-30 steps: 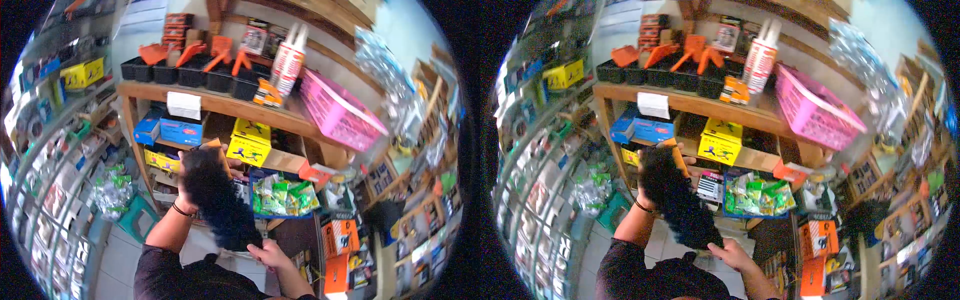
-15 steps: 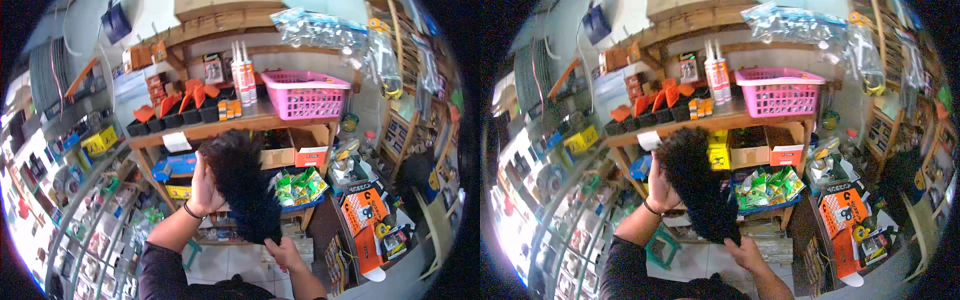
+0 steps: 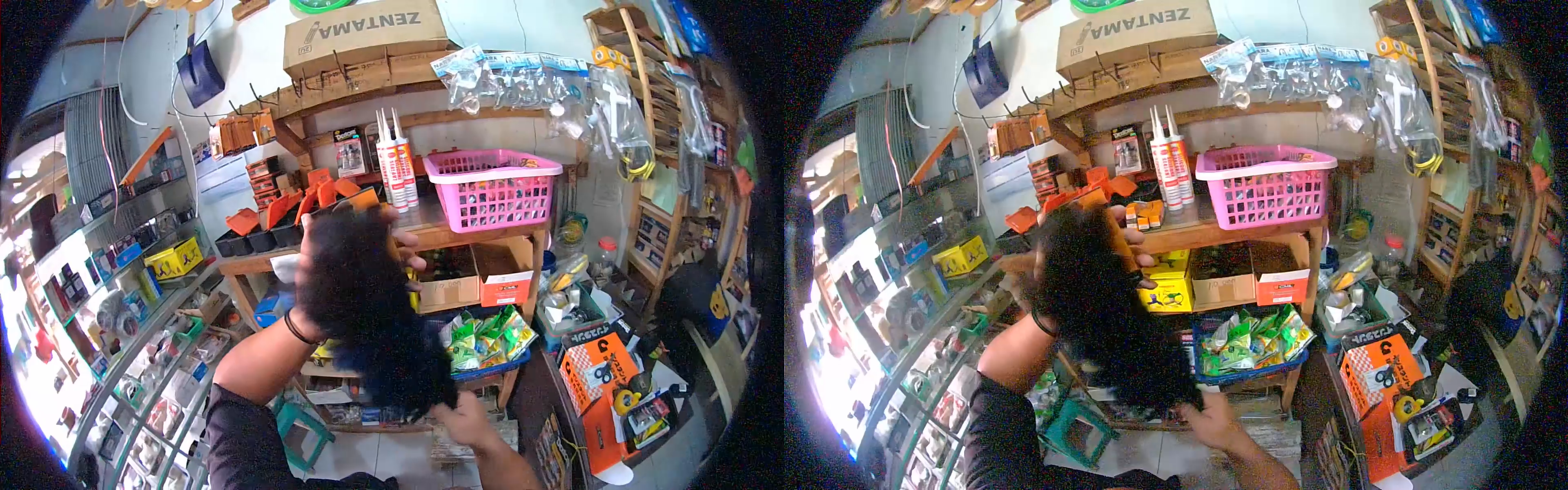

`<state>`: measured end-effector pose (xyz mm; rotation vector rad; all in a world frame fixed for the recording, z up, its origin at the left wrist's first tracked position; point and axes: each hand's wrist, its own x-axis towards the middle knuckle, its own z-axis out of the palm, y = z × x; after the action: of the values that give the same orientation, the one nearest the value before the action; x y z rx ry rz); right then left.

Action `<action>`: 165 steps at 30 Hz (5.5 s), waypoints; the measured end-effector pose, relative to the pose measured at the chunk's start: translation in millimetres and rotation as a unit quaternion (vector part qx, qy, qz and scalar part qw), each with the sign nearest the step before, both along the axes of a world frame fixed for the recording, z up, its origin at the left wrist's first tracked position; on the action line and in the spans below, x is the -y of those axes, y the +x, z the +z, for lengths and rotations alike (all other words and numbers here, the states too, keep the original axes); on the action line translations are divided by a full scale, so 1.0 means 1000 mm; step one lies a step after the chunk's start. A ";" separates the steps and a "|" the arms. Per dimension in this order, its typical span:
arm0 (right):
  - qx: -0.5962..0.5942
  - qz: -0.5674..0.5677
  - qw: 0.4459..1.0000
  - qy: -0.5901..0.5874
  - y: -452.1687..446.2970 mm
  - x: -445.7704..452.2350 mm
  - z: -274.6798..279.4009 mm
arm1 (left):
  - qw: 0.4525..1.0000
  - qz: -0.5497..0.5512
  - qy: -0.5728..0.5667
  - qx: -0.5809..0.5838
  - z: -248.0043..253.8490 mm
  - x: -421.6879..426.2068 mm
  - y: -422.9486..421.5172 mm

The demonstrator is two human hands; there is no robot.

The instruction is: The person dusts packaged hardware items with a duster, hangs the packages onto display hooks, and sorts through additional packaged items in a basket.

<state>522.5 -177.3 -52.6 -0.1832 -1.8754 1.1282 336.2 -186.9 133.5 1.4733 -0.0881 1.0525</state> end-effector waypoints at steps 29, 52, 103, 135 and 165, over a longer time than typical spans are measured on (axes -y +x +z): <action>0.089 0.039 0.986 -0.133 -0.046 -0.005 0.026 | 0.967 0.250 0.010 0.054 0.037 0.049 -0.049; 0.138 0.017 0.981 -0.137 -0.214 0.008 0.090 | 0.909 0.381 0.009 0.167 0.037 0.117 -0.228; 0.200 0.176 0.963 -0.046 -0.212 -0.086 0.049 | 0.965 0.234 -0.043 0.107 0.036 -0.023 -0.224; 0.284 0.165 0.933 -0.148 -0.210 -0.062 0.038 | 0.975 0.198 -0.069 0.079 0.024 -0.018 -0.228; 0.241 0.110 0.939 -0.220 -0.174 -0.067 0.043 | 0.869 0.458 -0.186 -0.010 0.031 -0.022 -0.198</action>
<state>348.3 -110.8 -9.5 -0.5567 -2.0684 1.7807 137.9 -164.6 164.8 1.1489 0.8696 1.6863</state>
